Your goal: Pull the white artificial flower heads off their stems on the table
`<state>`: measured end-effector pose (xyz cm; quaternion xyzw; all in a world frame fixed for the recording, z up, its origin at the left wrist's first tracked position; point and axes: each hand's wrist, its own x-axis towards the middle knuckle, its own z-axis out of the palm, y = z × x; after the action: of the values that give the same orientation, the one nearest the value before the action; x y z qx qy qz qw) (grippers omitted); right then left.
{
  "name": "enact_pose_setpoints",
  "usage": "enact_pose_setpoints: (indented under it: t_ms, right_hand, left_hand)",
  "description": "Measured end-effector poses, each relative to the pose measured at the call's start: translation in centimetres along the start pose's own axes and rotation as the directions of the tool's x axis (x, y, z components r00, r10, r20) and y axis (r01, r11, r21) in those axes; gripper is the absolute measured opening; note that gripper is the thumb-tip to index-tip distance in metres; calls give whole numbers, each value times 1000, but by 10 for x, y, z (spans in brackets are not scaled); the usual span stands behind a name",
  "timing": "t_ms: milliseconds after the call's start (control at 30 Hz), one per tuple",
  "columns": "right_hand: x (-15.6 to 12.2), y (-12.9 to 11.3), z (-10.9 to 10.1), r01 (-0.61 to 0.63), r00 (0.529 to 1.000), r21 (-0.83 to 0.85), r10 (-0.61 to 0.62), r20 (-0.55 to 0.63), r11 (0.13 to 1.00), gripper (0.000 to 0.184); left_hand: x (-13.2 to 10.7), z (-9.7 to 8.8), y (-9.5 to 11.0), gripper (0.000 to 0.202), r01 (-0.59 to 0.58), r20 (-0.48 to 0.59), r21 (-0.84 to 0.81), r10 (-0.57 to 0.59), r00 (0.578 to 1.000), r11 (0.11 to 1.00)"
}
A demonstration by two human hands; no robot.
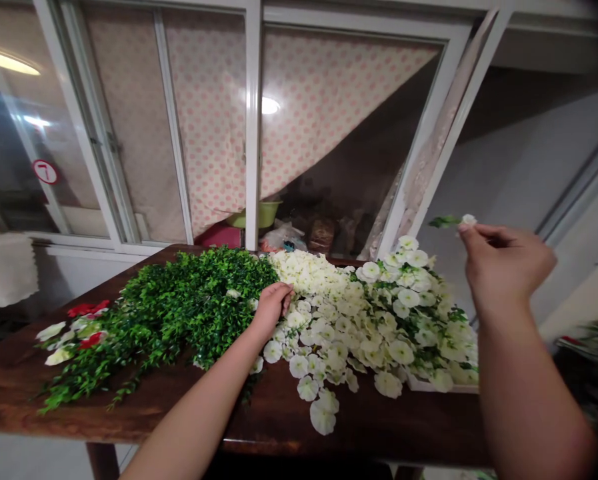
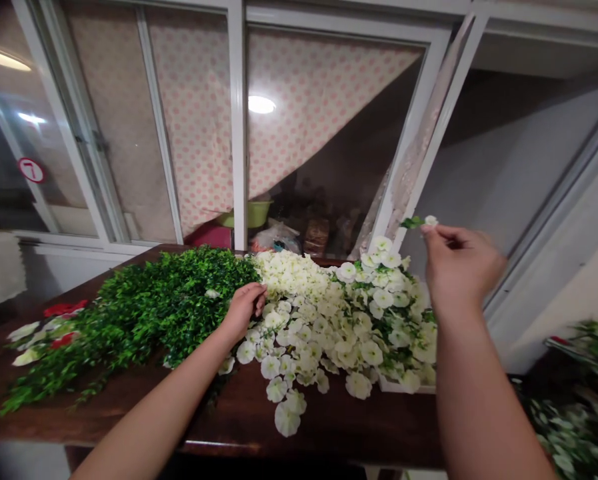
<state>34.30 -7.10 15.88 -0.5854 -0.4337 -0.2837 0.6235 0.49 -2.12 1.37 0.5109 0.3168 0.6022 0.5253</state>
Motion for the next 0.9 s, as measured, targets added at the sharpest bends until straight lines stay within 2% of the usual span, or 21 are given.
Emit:
enact_pose_setpoints:
  t_ms: [100, 167, 333, 433, 533, 633, 700, 767, 900]
  right_hand:
    - [13, 13, -4, -108, 986, -212, 132, 103, 971, 45]
    - [12, 16, -1, -115, 968, -277, 170, 184, 954, 44]
    - [-2, 22, 15, -70, 942, -256, 148, 301, 964, 39]
    - [-6, 26, 20, -50, 913, -309, 169, 371, 950, 39]
    - [-9, 26, 20, -17, 884, -342, 173, 433, 939, 44]
    - [-10, 24, 15, -56, 856, -303, 202, 475, 951, 52]
    - [-9, 22, 11, -111, 855, -246, 219, 471, 963, 54]
    - [-11, 19, 6, -161, 884, -187, 225, 410, 969, 53]
    - [-33, -1, 1, -190, 968, 10, 186, 169, 982, 49]
  left_hand:
    - [-1, 0, -2, 27, 2, 16, 13, -2, 1000, 1000]
    - [-1, 0, -5, 28, -4, 24, 27, 3, 1000, 1000]
    - [0, -2, -9, 29, 3, 23, 51, -4, 1000, 999]
    - [1, -3, -10, 27, 13, 16, 52, -14, 1000, 999]
    - [1, -2, -11, 27, 25, 29, 48, -26, 999, 999]
    - [1, -1, -11, 27, 29, 44, 55, -32, 999, 998]
    - [0, -1, -11, 27, 29, 48, 63, -33, 998, 998]
    - [0, 0, -11, 27, 23, 41, 75, -26, 999, 997]
    - [1, -2, -14, 28, -8, -16, 121, 10, 1000, 993]
